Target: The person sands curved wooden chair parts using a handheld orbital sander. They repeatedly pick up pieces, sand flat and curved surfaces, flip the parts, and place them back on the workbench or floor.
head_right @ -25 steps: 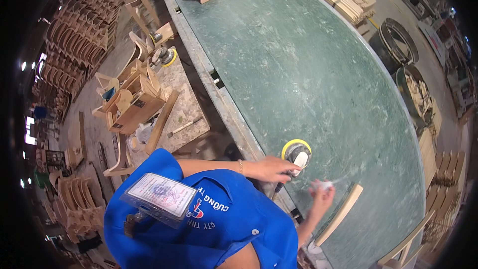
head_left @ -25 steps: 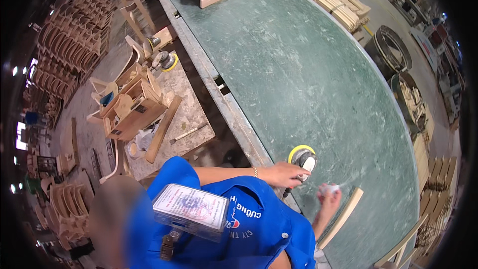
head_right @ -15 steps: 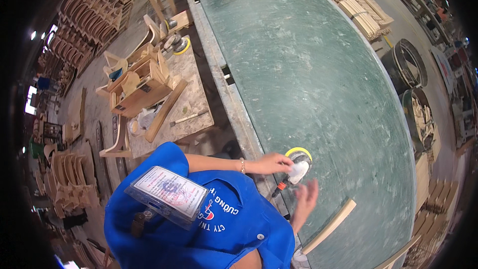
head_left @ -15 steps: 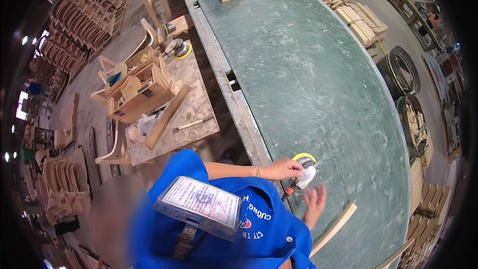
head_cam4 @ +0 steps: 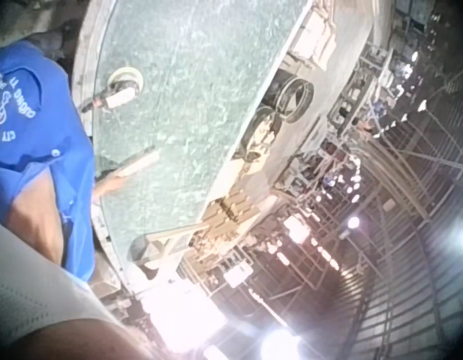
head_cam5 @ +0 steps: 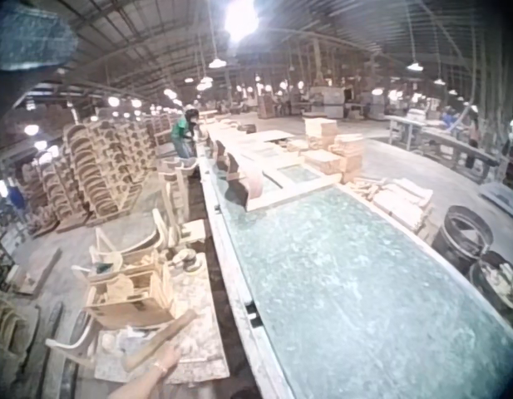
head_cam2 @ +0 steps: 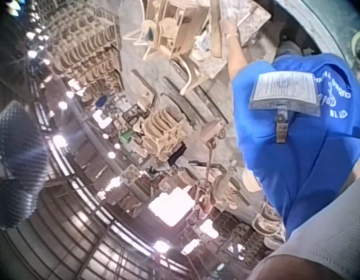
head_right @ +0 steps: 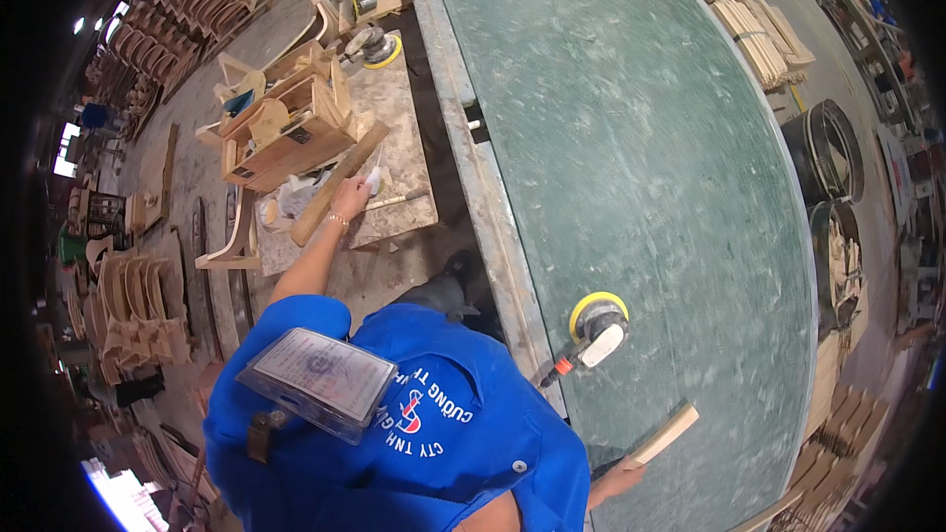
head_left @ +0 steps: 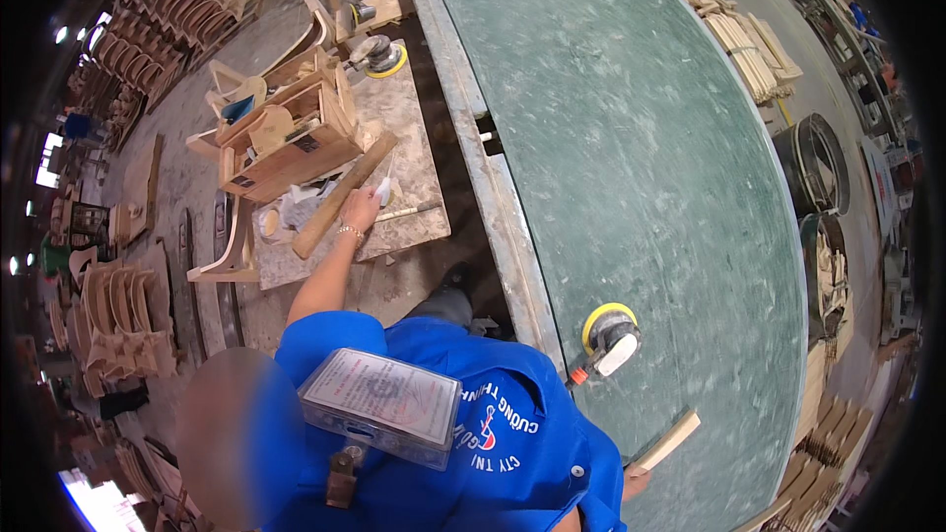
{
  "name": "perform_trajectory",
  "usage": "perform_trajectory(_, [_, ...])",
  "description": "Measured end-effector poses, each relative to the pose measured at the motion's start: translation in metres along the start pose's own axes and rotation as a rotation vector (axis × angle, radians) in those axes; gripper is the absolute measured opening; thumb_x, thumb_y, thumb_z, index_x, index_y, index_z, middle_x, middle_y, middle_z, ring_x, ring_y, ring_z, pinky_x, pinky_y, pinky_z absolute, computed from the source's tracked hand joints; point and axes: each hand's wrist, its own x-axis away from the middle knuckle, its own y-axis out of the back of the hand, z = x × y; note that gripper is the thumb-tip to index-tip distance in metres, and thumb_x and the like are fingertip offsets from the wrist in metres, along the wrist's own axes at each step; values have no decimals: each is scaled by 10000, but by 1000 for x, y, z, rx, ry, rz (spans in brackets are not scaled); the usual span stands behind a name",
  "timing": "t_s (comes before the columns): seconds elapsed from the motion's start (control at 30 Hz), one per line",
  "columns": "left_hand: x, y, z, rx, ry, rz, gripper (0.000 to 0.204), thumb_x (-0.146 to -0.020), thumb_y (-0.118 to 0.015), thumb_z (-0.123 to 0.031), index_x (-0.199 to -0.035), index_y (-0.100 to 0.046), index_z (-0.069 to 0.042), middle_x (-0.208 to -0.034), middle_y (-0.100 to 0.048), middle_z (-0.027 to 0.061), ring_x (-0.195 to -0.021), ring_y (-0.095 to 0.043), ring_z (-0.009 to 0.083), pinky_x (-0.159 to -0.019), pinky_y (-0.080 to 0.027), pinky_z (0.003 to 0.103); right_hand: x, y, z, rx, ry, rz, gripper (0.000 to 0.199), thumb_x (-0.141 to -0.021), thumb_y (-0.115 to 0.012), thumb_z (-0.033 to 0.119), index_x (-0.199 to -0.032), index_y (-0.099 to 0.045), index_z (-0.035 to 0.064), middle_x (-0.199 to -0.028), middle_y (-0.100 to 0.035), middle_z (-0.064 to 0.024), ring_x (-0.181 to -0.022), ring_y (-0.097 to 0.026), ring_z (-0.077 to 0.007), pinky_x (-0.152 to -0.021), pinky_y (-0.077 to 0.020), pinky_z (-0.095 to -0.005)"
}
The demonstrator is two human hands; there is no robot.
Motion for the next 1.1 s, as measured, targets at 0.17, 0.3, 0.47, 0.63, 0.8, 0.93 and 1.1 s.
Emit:
perform_trajectory(0.17, [-22,3,8,-66,76,-161,262,-802,-609,-214,-1045,-624,-118,-1061,-610,171,-1034,-572,315,-864,-453,419,-44,48,31,-224,240,-20,512,-903,-582,308,-1248,-453,-47,-1147,-536,-169,-1034,-523,-313,-874,-429,-401])
perform_trajectory(0.3, [7,-10,21,-80,-61,-270,391,-758,-685,-236,-1108,-556,-119,-1003,-555,149,-962,-560,335,-827,-447,439,-42,102,187,-609,349,329,476,-906,-583,258,-1276,-432,0,-1061,-507,-69,-948,-499,-189,-808,-433,-317])
perform_trajectory(0.47, [1,-5,23,-153,-163,-286,413,-758,-693,-228,-1116,-526,-109,-983,-542,126,-952,-551,321,-810,-437,434,28,50,365,-699,700,900,554,-842,-625,141,-1345,-401,78,-1146,-521,-85,-980,-521,-162,-843,-446,-295])
perform_trajectory(0.63, [-12,9,5,96,-106,-283,425,-780,-666,-157,-1174,-515,-106,-943,-554,108,-914,-556,297,-785,-441,415,137,-74,524,-591,1030,1178,661,-795,-676,194,-1360,-373,32,-1246,-523,-160,-1140,-511,-263,-967,-398,-353])
perform_trajectory(0.8, [-50,30,-34,322,-161,-319,376,-783,-657,-99,-1141,-545,-68,-851,-543,73,-787,-549,236,-702,-454,354,226,-147,668,-716,1411,1118,562,-806,-610,142,-1313,-415,0,-1251,-495,-215,-1179,-475,-338,-1001,-378,-382])
perform_trajectory(0.93, [-101,33,-81,406,-390,-439,371,-781,-651,-69,-1137,-561,-25,-890,-571,89,-802,-562,229,-729,-467,326,243,-209,727,-743,1502,1365,459,-848,-528,116,-1278,-471,-31,-1196,-554,-196,-1081,-547,-285,-942,-421,-347])
perform_trajectory(1.1, [-210,24,-157,704,-384,-389,346,-810,-647,-96,-1143,-561,-49,-1077,-578,125,-986,-568,275,-876,-453,371,176,-184,798,-290,1380,1948,333,-924,-544,213,-1134,-592,-41,-1031,-658,-94,-937,-619,-177,-864,-479,-293])
